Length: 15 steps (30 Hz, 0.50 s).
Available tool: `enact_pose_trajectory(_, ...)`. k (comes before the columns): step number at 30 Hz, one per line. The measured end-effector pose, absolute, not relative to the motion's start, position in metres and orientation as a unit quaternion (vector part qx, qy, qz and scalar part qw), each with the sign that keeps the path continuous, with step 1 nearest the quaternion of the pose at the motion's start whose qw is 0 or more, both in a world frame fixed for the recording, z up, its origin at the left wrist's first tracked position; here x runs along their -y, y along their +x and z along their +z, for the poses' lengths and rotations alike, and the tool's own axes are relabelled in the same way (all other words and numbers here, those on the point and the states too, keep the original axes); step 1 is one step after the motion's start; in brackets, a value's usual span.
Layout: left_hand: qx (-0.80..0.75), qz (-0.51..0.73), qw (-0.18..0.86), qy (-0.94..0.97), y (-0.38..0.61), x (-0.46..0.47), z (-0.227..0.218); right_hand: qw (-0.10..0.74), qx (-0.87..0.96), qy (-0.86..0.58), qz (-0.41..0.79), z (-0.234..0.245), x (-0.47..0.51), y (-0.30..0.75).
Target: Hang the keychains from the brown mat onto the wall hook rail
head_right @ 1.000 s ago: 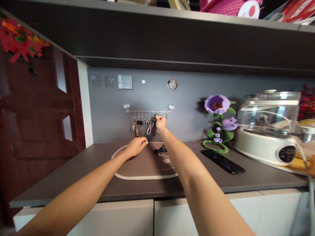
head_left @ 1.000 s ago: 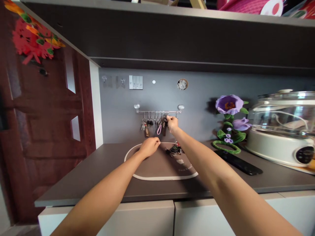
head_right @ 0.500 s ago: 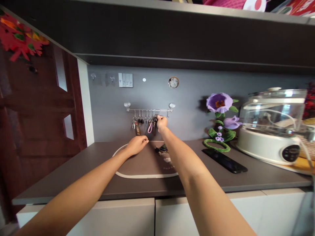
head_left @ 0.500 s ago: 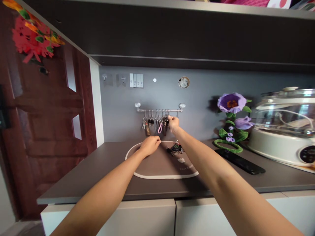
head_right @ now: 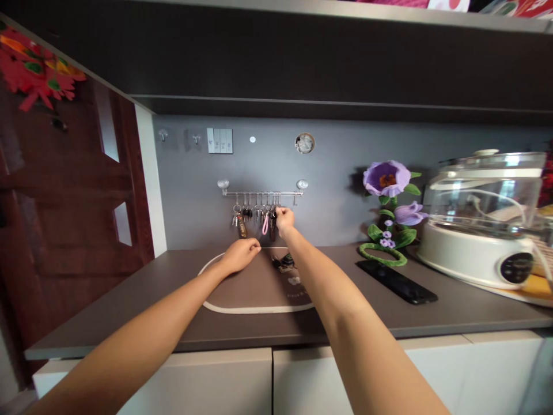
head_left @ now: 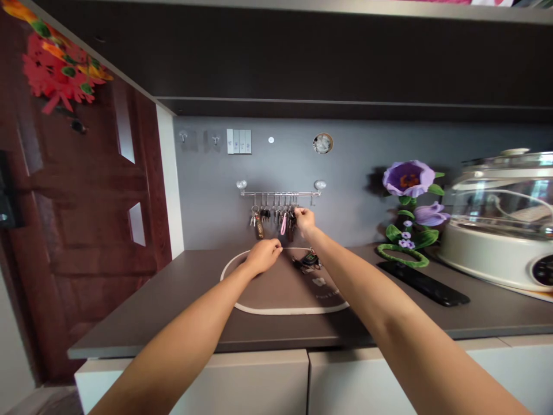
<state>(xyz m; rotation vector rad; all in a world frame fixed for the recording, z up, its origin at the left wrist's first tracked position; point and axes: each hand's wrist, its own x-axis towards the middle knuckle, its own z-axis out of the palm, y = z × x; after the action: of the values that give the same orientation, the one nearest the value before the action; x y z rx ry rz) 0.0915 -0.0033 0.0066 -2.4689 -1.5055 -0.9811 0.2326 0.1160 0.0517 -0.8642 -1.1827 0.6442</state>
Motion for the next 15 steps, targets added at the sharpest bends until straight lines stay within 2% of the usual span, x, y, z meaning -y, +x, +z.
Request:
enact_pose_trajectory(7,0.471,-0.361,-0.036,-0.804,0.092,-0.001,0.000,0.663,0.533,-0.388,0.354,0.051,-0.098,0.242)
enact_pose_trajectory(12,0.490,-0.379,-0.117,-0.776,0.097,-0.001,0.000,0.633,0.575,-0.430,0.289,0.045,-0.077,0.255)
enact_pose_trajectory(15,0.495,-0.344,-0.104,-0.791,0.100,0.001,0.008,0.606,0.610,-0.436,0.267,0.039,-0.062,0.264)
